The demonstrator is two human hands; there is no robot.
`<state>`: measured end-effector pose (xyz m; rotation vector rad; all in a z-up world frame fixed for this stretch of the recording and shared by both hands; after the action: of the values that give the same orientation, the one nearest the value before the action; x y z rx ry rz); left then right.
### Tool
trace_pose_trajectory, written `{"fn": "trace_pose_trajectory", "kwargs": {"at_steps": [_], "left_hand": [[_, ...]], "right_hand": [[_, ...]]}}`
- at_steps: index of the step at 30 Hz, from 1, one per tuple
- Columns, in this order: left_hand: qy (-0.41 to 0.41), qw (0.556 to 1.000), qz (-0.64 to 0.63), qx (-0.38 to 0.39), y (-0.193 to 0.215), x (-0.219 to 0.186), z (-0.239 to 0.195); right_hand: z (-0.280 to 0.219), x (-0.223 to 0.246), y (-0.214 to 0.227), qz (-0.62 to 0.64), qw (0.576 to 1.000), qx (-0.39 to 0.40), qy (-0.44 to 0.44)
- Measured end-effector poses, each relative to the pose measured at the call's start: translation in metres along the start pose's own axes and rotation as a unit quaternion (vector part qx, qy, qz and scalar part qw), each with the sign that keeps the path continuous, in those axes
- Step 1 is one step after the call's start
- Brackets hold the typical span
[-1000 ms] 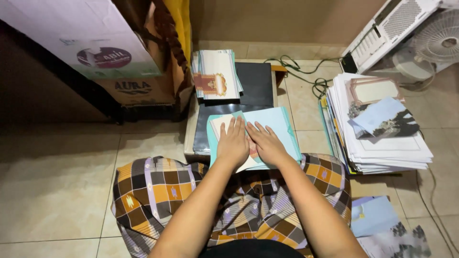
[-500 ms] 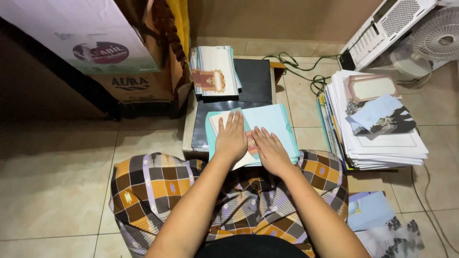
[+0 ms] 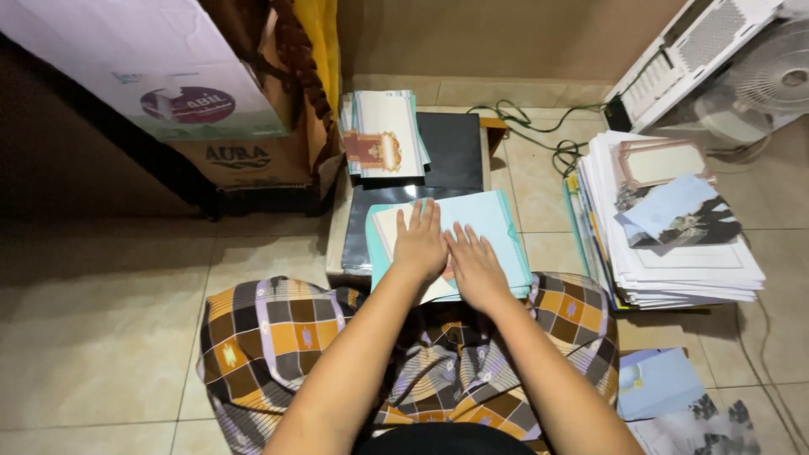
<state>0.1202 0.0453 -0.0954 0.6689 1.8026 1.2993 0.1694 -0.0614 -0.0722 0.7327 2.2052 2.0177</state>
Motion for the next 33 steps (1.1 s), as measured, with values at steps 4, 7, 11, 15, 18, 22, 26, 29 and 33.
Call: {"fn": "trace_pose_trajectory", "kwargs": {"at_steps": [4,7,11,15,18,22,26,29,33], "left_hand": [[-0.003,1.0,0.001,-0.001,0.004,-0.004,-0.004],[0.003,1.0,0.018,-0.001,0.012,-0.007,-0.021],[-0.008,1.0,0.003,0.01,0.017,-0.013,-0.043],[-0.011,1.0,-0.007,0.009,0.021,-0.015,-0.046],[-0.005,1.0,0.016,0.011,0.009,-0.004,-0.023],[-0.002,1.0,0.01,-0.001,0.008,0.006,0.003],[0.01,1.0,0.027,-0.001,0.005,0.005,-0.004],[0.012,1.0,0.024,0.003,0.009,0.0,-0.022],[0.007,1.0,0.021,0.016,0.01,-0.006,-0.046]], "right_hand": [[-0.02,0.0,0.002,0.008,1.0,0.009,-0.004],[-0.009,-0.001,0.001,0.012,0.999,0.028,-0.016],[0.021,-0.003,0.007,-0.001,0.999,0.027,-0.035],[0.025,0.004,0.016,-0.001,0.999,0.016,-0.039],[0.013,0.003,0.009,0.008,1.0,0.014,-0.006],[-0.021,0.002,0.007,0.008,1.0,0.026,0.003],[-0.025,-0.004,0.002,0.018,0.998,0.061,-0.018],[0.002,-0.009,0.003,0.0,0.998,0.064,-0.029],[0.034,-0.005,0.008,-0.004,0.999,0.039,-0.016]]}}
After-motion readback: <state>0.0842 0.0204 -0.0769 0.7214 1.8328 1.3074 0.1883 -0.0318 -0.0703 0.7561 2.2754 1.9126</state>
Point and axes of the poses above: each hand's wrist, its own z-axis towards the middle knuckle, its own y-axis out of the back of the hand, x = y × z, the point moved 6 cm from there along z, towards the middle knuckle, and after that the axes turned 2 degrees about -y, right-handed, at the moved point
